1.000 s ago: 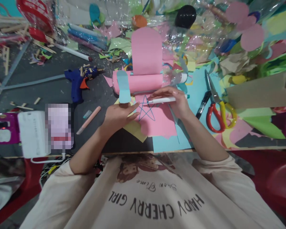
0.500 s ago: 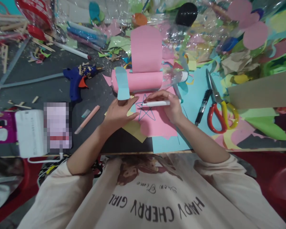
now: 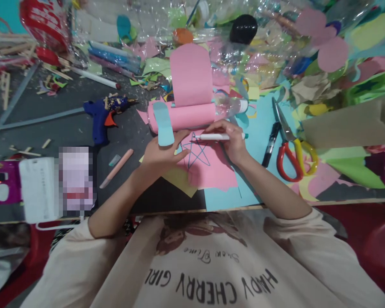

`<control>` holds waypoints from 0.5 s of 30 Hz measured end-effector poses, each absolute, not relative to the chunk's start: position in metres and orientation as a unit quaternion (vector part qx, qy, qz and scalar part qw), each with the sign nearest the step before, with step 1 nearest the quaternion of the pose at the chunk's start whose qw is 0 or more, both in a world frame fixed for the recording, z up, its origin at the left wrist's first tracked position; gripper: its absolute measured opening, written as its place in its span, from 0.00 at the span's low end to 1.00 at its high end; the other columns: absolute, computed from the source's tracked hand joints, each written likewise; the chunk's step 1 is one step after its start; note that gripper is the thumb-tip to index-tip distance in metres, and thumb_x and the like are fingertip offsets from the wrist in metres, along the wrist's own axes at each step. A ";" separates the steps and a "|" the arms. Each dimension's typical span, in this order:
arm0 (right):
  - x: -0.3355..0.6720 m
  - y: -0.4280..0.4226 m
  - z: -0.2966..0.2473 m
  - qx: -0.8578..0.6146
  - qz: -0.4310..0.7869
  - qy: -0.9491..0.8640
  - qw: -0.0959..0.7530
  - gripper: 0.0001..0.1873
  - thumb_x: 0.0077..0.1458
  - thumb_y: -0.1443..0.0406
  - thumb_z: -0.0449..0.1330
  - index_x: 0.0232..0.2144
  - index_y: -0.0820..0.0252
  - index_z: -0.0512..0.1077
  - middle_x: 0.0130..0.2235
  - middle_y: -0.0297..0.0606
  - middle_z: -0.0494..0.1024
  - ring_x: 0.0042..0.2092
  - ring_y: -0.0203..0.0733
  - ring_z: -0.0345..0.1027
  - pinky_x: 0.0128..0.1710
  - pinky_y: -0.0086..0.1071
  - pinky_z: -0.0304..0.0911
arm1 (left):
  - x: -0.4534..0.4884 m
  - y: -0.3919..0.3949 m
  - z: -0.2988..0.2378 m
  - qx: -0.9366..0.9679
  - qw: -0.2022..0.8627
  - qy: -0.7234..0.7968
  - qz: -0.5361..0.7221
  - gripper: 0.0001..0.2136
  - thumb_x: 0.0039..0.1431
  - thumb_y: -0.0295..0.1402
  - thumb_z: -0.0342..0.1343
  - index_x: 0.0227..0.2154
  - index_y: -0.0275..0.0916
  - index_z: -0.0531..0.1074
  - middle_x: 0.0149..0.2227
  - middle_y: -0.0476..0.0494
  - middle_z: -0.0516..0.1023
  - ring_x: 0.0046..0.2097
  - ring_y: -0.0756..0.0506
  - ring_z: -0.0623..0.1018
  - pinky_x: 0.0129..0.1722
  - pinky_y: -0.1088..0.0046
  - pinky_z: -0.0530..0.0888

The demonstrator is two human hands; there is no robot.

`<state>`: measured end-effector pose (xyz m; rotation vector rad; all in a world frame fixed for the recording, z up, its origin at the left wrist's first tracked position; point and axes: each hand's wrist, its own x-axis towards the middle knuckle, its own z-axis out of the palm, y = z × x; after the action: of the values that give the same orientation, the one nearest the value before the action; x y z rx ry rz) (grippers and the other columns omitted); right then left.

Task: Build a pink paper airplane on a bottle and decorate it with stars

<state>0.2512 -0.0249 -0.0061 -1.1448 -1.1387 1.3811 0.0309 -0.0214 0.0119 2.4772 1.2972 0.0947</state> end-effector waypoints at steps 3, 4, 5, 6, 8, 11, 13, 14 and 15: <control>0.256 -0.022 -0.008 -0.451 0.583 -0.479 0.477 0.29 0.50 0.37 0.60 0.29 0.56 0.75 0.27 0.34 0.78 0.27 0.39 0.74 0.29 0.36 0.73 | 0.031 -0.021 0.005 0.857 0.174 0.482 0.048 0.21 0.68 0.44 0.51 0.60 0.41 0.68 0.54 0.42 0.79 0.46 0.45 0.79 0.51 0.69 0.73; 0.257 -0.021 -0.008 -0.444 0.589 -0.482 0.473 0.28 0.50 0.39 0.61 0.28 0.57 0.75 0.25 0.33 0.77 0.25 0.38 0.72 0.27 0.34 0.72 | 0.031 -0.021 0.004 0.856 0.179 0.483 0.046 0.23 0.67 0.45 0.54 0.60 0.40 0.68 0.52 0.42 0.80 0.45 0.45 0.80 0.51 0.69 0.73; 0.258 -0.020 -0.007 -0.440 0.592 -0.484 0.471 0.26 0.50 0.40 0.62 0.27 0.57 0.75 0.24 0.32 0.76 0.23 0.36 0.70 0.25 0.32 0.70 | 0.030 -0.021 0.003 0.856 0.185 0.481 0.044 0.24 0.66 0.47 0.55 0.61 0.40 0.68 0.51 0.42 0.80 0.44 0.45 0.80 0.51 0.69 0.73; 0.258 -0.019 -0.006 -0.440 0.589 -0.486 0.472 0.25 0.50 0.42 0.64 0.27 0.57 0.75 0.22 0.31 0.76 0.22 0.35 0.69 0.23 0.31 0.68 | 0.028 -0.021 0.002 0.857 0.190 0.477 0.045 0.26 0.66 0.48 0.56 0.61 0.40 0.67 0.51 0.41 0.81 0.44 0.44 0.80 0.51 0.69 0.73; 0.258 -0.018 -0.004 -0.451 0.570 -0.491 0.480 0.22 0.50 0.45 0.66 0.26 0.57 0.75 0.21 0.30 0.75 0.21 0.34 0.68 0.21 0.29 0.66 | 0.026 -0.021 0.001 0.861 0.196 0.466 0.053 0.27 0.66 0.50 0.55 0.61 0.40 0.67 0.51 0.41 0.81 0.46 0.44 0.80 0.51 0.69 0.73; 0.259 -0.018 0.001 -0.476 0.534 -0.506 0.482 0.18 0.48 0.49 0.69 0.26 0.57 0.75 0.22 0.30 0.76 0.22 0.34 0.69 0.22 0.29 0.67 | 0.024 -0.023 0.000 0.868 0.182 0.456 0.068 0.27 0.67 0.51 0.52 0.63 0.42 0.66 0.54 0.40 0.79 0.49 0.43 0.79 0.53 0.68 0.73; 0.259 -0.019 0.003 -0.488 0.523 -0.517 0.470 0.16 0.48 0.51 0.70 0.27 0.56 0.75 0.24 0.31 0.77 0.24 0.35 0.71 0.24 0.31 0.68 | 0.024 -0.024 0.000 0.872 0.165 0.455 0.066 0.27 0.68 0.50 0.52 0.64 0.42 0.66 0.55 0.38 0.79 0.52 0.41 0.79 0.54 0.67 0.73; 0.259 -0.020 0.004 -0.492 0.522 -0.521 0.462 0.16 0.48 0.52 0.70 0.28 0.56 0.75 0.25 0.31 0.78 0.25 0.36 0.72 0.25 0.31 0.69 | 0.024 -0.025 0.000 0.874 0.157 0.455 0.061 0.27 0.68 0.50 0.52 0.64 0.42 0.66 0.55 0.37 0.79 0.53 0.40 0.78 0.55 0.66 0.72; 0.260 -0.020 0.004 -0.496 0.522 -0.525 0.455 0.15 0.48 0.53 0.70 0.28 0.56 0.75 0.25 0.31 0.78 0.25 0.37 0.72 0.26 0.32 0.69 | 0.024 -0.025 0.000 0.876 0.151 0.454 0.054 0.27 0.68 0.50 0.52 0.64 0.42 0.66 0.55 0.36 0.79 0.54 0.39 0.78 0.56 0.65 0.72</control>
<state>0.2596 -0.0204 0.0039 -1.2229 -1.2946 1.2875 0.0242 -0.0254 0.0005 2.5168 1.3046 0.1561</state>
